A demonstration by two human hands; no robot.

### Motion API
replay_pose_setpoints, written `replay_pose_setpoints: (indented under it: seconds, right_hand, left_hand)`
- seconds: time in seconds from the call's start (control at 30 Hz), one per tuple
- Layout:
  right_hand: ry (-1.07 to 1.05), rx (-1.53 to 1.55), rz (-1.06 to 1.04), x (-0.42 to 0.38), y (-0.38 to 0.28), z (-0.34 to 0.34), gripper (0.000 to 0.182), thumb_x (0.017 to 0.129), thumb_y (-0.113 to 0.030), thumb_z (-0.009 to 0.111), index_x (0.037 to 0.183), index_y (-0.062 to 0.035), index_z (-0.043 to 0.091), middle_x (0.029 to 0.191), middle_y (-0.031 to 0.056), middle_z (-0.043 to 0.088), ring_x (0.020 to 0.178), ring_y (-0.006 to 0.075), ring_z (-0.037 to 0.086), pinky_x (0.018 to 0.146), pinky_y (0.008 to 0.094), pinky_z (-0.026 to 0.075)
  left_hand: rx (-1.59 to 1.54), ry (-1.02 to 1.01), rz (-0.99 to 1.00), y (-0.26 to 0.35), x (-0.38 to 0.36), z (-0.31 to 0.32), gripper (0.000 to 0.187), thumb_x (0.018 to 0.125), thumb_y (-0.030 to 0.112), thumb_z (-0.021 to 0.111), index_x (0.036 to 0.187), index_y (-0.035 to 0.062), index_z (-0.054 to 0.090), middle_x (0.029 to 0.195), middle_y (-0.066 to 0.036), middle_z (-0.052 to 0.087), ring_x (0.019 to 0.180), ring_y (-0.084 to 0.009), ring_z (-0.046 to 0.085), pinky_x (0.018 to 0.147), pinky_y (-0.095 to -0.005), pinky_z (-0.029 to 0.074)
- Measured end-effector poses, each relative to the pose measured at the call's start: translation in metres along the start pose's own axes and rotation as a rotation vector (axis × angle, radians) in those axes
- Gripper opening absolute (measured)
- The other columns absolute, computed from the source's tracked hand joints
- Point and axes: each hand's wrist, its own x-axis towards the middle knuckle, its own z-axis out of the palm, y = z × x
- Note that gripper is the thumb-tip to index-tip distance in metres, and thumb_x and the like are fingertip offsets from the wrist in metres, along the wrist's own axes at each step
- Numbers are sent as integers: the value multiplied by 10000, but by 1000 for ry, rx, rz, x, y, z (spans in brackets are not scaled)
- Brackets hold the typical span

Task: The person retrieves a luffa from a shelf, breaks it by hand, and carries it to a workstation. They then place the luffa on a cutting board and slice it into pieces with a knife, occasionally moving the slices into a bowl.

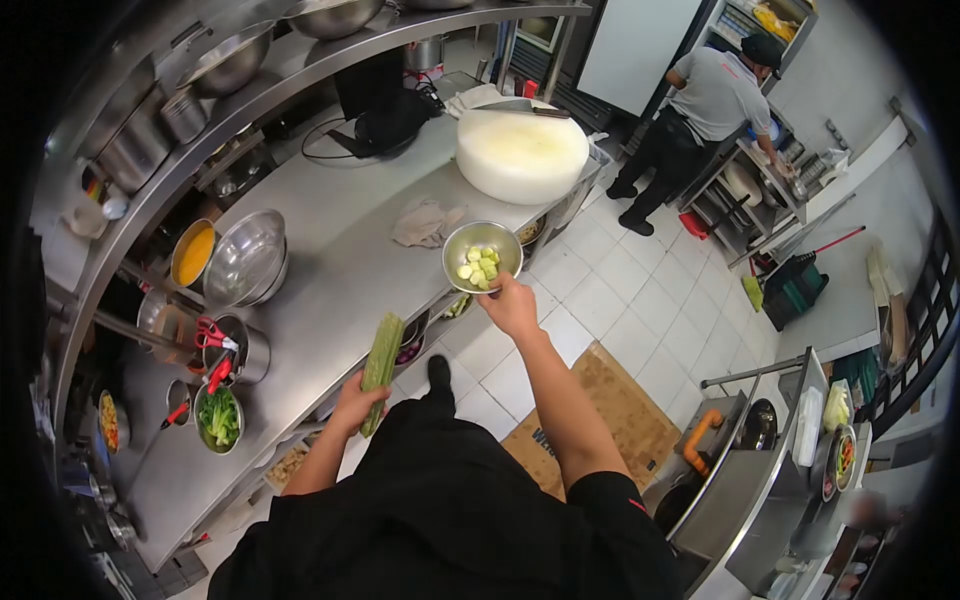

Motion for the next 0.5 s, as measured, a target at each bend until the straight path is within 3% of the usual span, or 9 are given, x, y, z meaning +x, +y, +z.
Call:
replay_pose_setpoints:
  seconds: [0.1, 0.13, 0.23, 0.27, 0.37, 0.5]
  right_hand:
    - [-151, 101, -17, 54, 18, 20, 426, 824, -296, 878, 1086, -11, 700, 868, 171, 793, 801, 313, 788, 772, 417, 618]
    - [-312, 95, -20, 74, 26, 21, 471, 833, -287, 874, 1167, -4, 700, 865, 160, 790, 799, 288, 780, 762, 396, 613]
    - [-695, 123, 297, 122, -30, -37, 473, 857, -289, 852, 1202, -7, 695, 842, 138, 782, 832, 277, 772, 761, 397, 604]
    - [-704, 71, 351, 141, -33, -45, 390, 875, -254, 798, 1188, -41, 706, 832, 129, 779, 868, 290, 775, 741, 406, 598]
    - [-383, -292, -133, 185, -5, -30, 322, 870, -205, 727, 1166, -79, 715, 878, 136, 790, 892, 306, 775, 721, 416, 598]
    - [-458, -652, -592, 224, 4, 21, 219, 853, -147, 705, 1070, -114, 710, 1012, 96, 732, 916, 304, 752, 750, 414, 610]
  left_hand:
    - [-183, 1, 24, 41, 48, 23, 378, 901, 102, 807, 1206, 23, 599, 918, -84, 682, 657, -199, 695, 588, -348, 602]
    - [-234, -1, 20, 54, 66, 30, 370, 905, 97, 802, 1203, 26, 594, 927, -84, 681, 665, -202, 698, 588, -348, 604]
    - [-365, -4, 38, 82, 119, 46, 393, 926, 118, 807, 1223, 46, 561, 963, -86, 671, 683, -209, 707, 599, -345, 614]
    - [-389, 6, 41, 96, 134, 53, 405, 928, 128, 814, 1228, 49, 554, 975, -88, 670, 686, -208, 708, 600, -343, 616]
    - [-447, 18, 54, 135, 175, 69, 465, 917, 171, 852, 1230, 46, 532, 1001, -90, 664, 689, -196, 704, 590, -333, 613]
    - [-435, 68, 82, 172, 237, 97, 516, 865, 174, 905, 1184, 9, 535, 1016, -111, 665, 688, -173, 689, 556, -322, 585]
